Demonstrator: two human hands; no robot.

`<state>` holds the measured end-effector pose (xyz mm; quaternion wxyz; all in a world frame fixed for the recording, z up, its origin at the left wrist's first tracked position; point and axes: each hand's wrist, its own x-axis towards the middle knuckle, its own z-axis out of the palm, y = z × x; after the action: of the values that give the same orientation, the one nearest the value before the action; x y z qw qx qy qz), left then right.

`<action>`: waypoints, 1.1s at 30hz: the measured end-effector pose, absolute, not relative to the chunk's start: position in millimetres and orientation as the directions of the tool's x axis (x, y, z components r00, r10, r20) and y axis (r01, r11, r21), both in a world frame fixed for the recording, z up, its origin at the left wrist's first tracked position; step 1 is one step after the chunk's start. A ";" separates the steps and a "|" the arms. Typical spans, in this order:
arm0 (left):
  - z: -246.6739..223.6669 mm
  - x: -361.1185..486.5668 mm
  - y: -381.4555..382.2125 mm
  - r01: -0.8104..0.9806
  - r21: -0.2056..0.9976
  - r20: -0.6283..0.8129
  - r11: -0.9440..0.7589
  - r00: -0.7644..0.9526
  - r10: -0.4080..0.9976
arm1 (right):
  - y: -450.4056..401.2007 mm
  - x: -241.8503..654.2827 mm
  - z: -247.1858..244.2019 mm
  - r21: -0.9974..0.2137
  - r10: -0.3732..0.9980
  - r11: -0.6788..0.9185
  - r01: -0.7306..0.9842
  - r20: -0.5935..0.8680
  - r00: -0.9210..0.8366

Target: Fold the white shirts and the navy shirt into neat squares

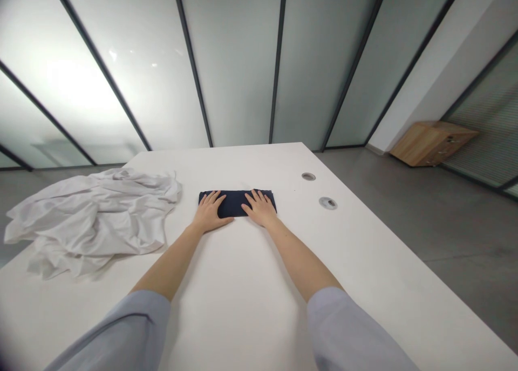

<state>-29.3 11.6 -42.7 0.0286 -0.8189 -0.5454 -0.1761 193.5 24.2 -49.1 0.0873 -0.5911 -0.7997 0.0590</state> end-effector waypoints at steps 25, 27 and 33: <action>-52.2 -40.3 30.5 0.884 0.352 0.234 -0.307 0.234 0.944 | -12.4 163.8 -33.0 -0.089 0.797 0.584 0.807 0.254 -0.549; -52.6 -41.8 32.9 0.868 0.406 0.269 -0.285 0.184 0.945 | -13.6 161.3 -37.3 -0.061 0.797 0.580 0.812 0.248 -0.551; -51.7 -47.7 37.0 0.817 0.551 0.313 -0.170 -0.014 0.950 | -9.4 159.4 -44.5 -0.041 0.859 0.503 0.863 0.133 -0.494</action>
<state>-47.7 37.0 -51.7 -0.1037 -0.6945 -0.6360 -0.3201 159.4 -9.4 -44.5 0.0682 -0.4983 -0.8642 -0.0156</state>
